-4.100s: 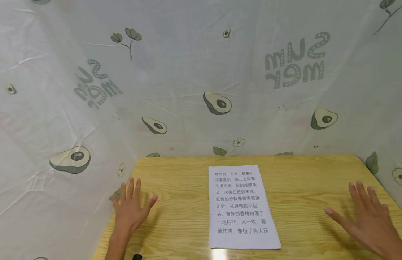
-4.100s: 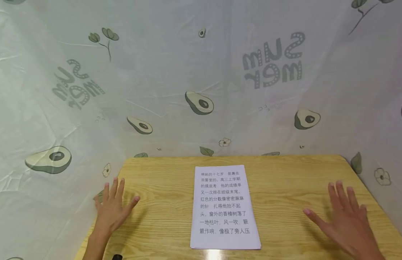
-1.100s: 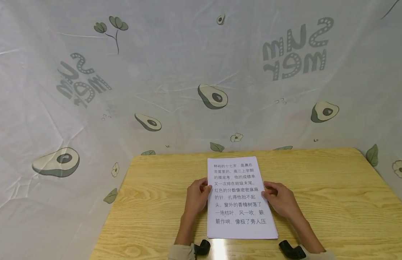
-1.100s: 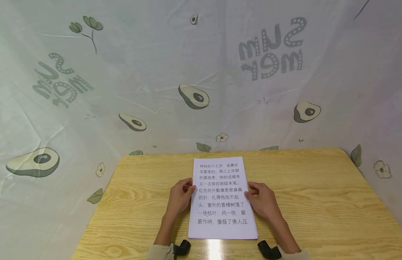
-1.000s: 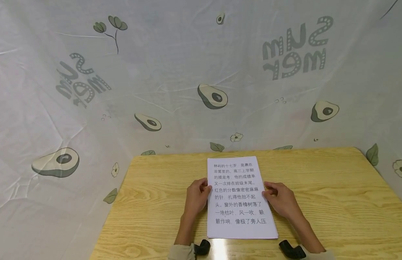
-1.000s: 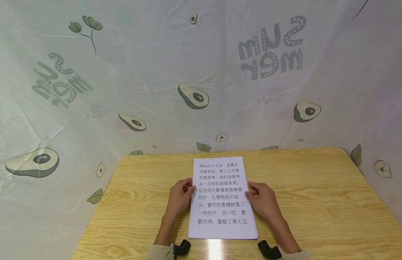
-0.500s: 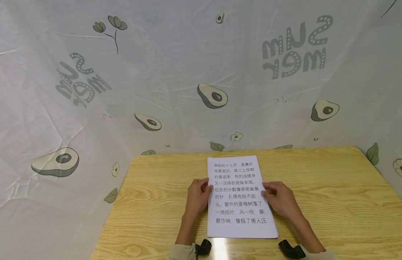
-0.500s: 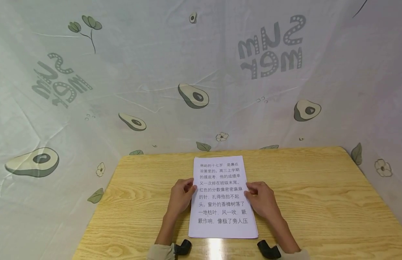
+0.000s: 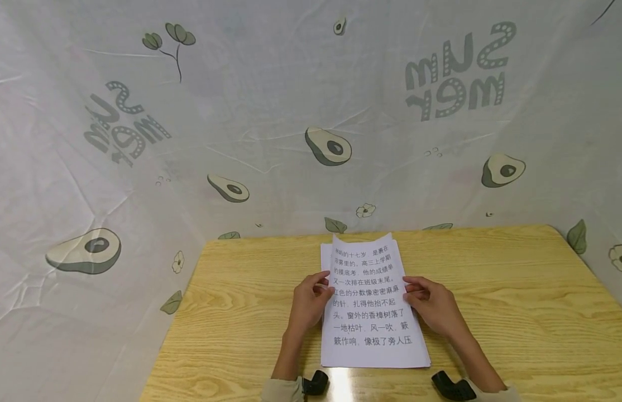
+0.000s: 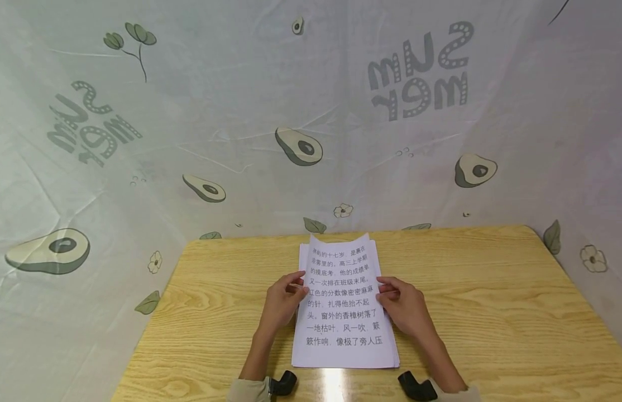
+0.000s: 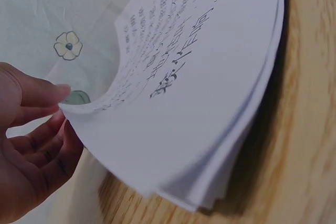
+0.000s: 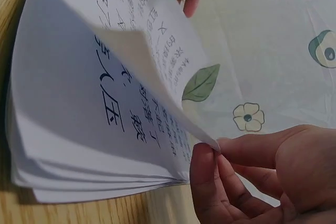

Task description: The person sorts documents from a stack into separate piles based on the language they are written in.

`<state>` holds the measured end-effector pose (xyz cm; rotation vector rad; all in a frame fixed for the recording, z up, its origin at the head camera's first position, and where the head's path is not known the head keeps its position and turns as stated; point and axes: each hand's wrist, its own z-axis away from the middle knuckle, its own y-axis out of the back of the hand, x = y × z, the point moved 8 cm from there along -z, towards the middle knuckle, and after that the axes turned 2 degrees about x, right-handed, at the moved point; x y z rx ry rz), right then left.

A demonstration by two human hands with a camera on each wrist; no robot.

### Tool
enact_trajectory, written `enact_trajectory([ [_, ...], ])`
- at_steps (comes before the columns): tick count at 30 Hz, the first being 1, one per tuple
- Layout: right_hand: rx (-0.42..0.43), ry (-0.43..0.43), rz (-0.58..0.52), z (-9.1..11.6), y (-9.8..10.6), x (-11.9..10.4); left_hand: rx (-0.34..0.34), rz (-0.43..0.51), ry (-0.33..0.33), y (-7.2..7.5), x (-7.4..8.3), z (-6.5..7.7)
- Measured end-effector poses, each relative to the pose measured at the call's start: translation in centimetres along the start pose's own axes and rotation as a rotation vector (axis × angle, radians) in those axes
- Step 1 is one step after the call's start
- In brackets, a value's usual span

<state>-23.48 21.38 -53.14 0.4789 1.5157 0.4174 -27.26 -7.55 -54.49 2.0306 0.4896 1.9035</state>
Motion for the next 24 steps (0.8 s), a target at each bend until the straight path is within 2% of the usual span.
enact_trajectory([
  [6, -0.021, -0.035, -0.092, 0.2, 0.0, 0.3, 0.003, -0.003, -0.009, 0.1, -0.3, 0.0],
  [11, -0.027, -0.052, -0.134, 0.2, 0.1, 0.6, 0.015, 0.035, -0.018, 0.4, -0.3, 0.0],
  [17, -0.026, -0.070, -0.156, 0.3, 0.3, 1.0, 0.016, 0.123, 0.021, 0.9, -0.9, -0.2],
  [24, -0.036, -0.096, -0.231, 0.4, 0.7, 1.1, 0.027, 0.175, 0.062, 1.7, -1.2, -0.4],
])
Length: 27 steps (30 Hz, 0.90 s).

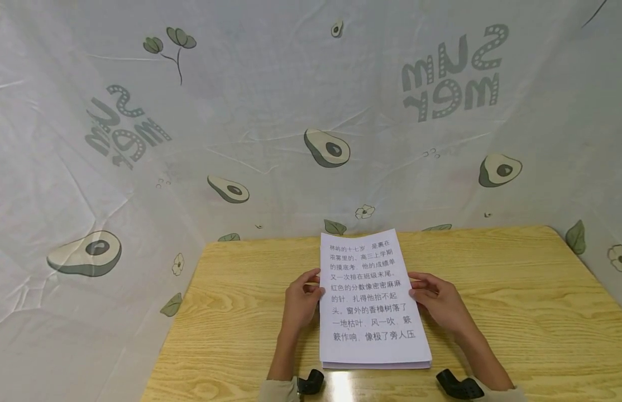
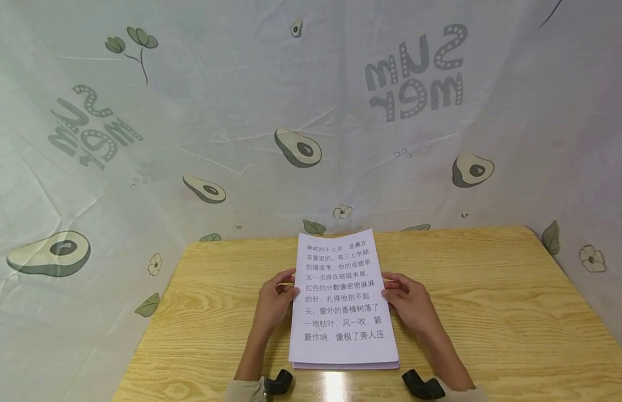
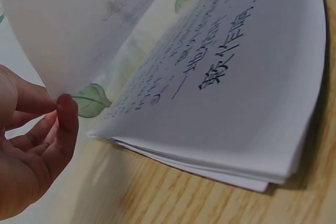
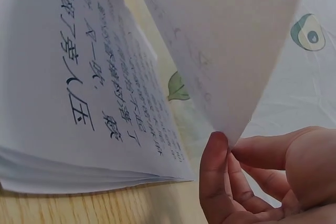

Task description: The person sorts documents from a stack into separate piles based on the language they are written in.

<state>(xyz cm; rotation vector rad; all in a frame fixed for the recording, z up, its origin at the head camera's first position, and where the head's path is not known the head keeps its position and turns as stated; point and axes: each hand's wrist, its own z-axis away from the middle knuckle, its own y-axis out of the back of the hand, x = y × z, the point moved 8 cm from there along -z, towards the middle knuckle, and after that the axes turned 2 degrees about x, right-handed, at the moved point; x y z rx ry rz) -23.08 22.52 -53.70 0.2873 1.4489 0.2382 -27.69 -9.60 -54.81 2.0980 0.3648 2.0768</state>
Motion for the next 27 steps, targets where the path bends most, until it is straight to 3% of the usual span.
enact_trajectory([
  [15, -0.046, -0.069, -0.165, 0.03, 0.36, 0.36, -0.076, 0.279, 0.098, 0.36, -0.34, -0.10],
  [27, -0.058, -0.111, -0.234, 0.39, 0.32, -0.17, -0.106, 0.336, 0.108, 0.96, -0.07, 0.38],
])
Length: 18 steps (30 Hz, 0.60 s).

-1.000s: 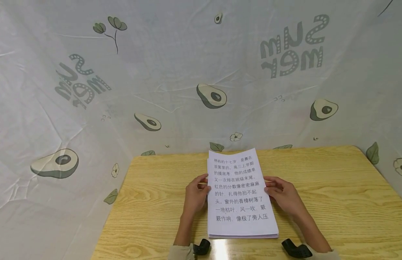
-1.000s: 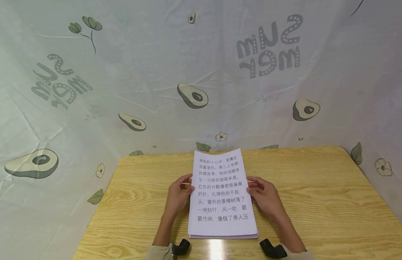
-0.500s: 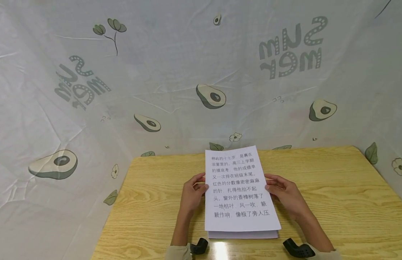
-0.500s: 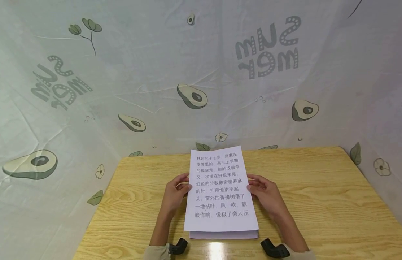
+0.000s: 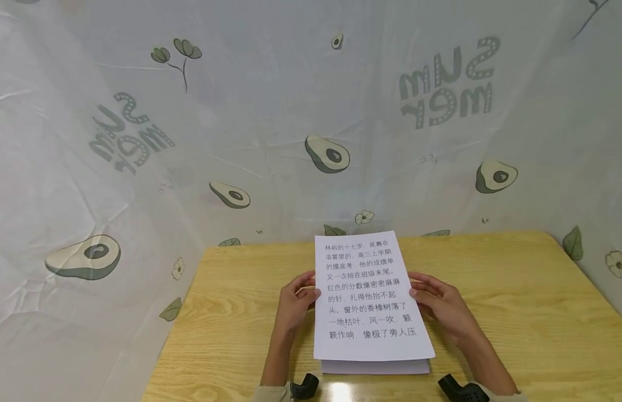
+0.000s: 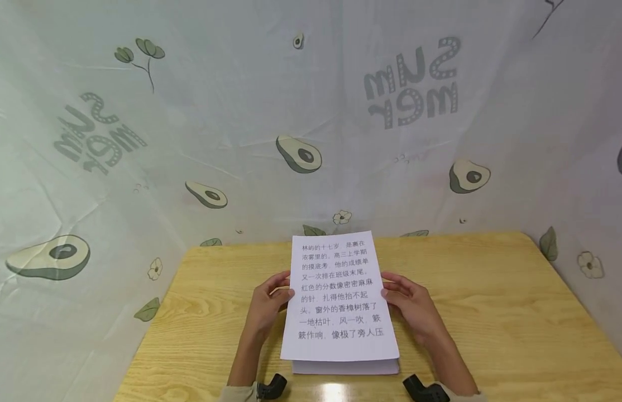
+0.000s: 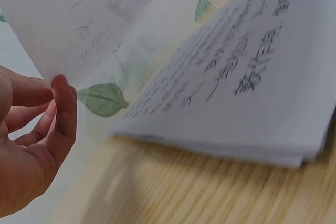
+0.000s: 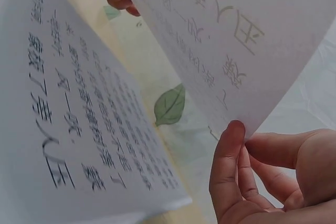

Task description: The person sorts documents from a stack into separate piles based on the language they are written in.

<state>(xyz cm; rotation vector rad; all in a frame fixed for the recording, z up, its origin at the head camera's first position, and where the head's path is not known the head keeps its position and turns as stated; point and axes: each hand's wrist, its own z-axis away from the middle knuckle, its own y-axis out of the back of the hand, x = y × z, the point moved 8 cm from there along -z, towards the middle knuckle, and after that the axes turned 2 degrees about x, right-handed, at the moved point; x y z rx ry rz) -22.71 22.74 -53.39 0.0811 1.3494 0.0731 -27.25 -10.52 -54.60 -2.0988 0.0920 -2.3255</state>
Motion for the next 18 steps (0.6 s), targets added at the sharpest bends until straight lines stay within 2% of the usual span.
enact_trajectory([
  [6, 0.004, 0.003, -0.044, 0.2, -1.7, -0.7, 0.022, -0.029, -0.025, 1.7, 0.1, 0.4],
  [18, 0.008, -0.016, -0.072, -0.6, -6.9, 0.2, 0.094, -0.081, -0.021, 7.0, 0.2, 0.9],
])
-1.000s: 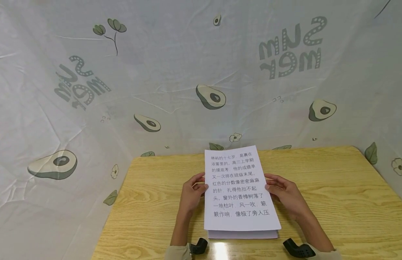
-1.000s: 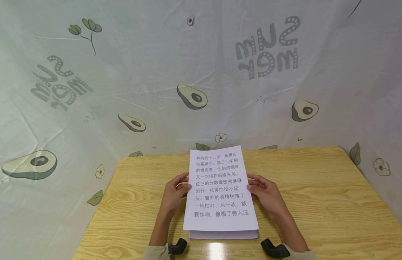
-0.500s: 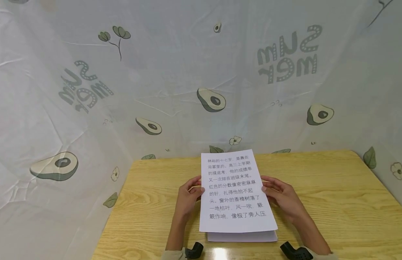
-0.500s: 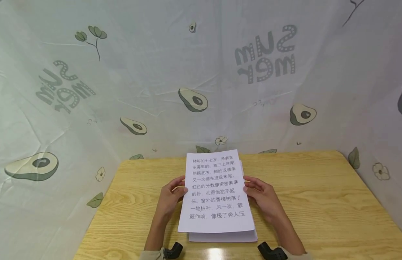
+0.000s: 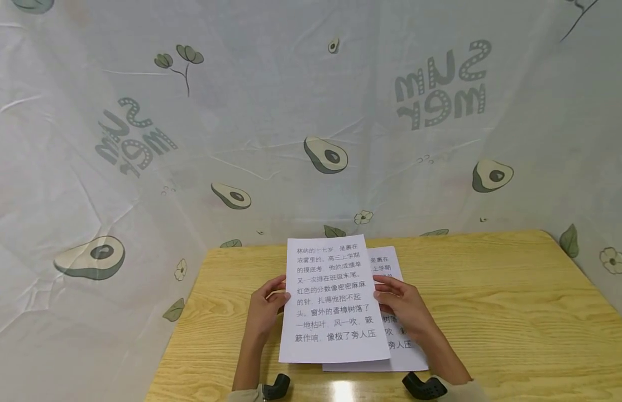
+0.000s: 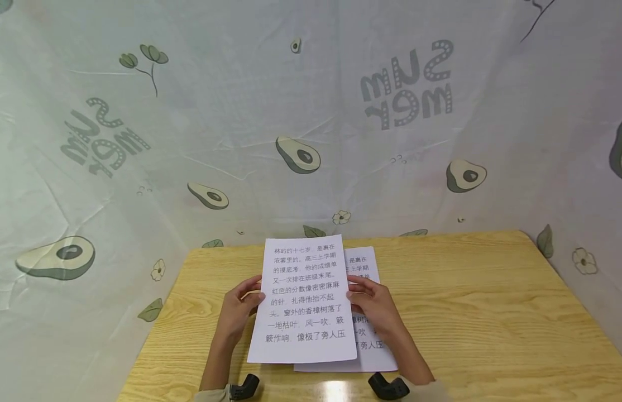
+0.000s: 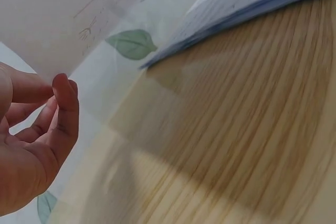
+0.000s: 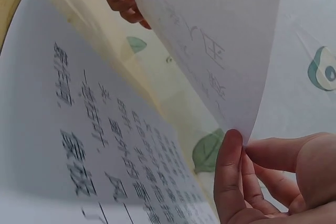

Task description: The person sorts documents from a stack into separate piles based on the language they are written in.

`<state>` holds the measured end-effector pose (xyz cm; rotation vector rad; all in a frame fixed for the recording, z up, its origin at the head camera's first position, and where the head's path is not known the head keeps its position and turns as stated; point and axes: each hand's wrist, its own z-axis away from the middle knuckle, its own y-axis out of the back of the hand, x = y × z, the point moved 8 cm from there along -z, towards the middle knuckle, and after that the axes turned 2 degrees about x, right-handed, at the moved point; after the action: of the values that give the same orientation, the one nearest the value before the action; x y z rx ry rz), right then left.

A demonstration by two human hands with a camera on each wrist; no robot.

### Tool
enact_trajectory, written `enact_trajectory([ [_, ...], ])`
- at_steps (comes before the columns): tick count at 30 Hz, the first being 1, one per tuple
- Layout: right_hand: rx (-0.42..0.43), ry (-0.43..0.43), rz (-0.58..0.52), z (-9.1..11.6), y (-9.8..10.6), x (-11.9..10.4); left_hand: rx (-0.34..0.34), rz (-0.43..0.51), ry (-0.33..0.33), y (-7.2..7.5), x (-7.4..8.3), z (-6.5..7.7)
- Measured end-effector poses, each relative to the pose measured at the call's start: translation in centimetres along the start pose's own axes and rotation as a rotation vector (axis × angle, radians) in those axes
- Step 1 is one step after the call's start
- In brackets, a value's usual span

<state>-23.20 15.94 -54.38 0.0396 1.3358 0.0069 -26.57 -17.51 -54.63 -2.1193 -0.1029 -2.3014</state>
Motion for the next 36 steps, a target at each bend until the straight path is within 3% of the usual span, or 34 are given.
enact_trajectory([
  [12, -0.015, 0.005, -0.093, -0.6, -3.8, 0.2, 0.031, -0.035, 0.025, 3.9, -0.7, 0.0],
  [22, -0.029, 0.018, -0.177, -0.7, -7.2, 0.2, 0.074, -0.117, 0.035, 7.3, -1.4, 0.3],
  [36, -0.033, 0.034, -0.159, -0.6, -10.6, 0.1, 0.091, -0.154, 0.053, 10.7, -1.4, 0.0],
])
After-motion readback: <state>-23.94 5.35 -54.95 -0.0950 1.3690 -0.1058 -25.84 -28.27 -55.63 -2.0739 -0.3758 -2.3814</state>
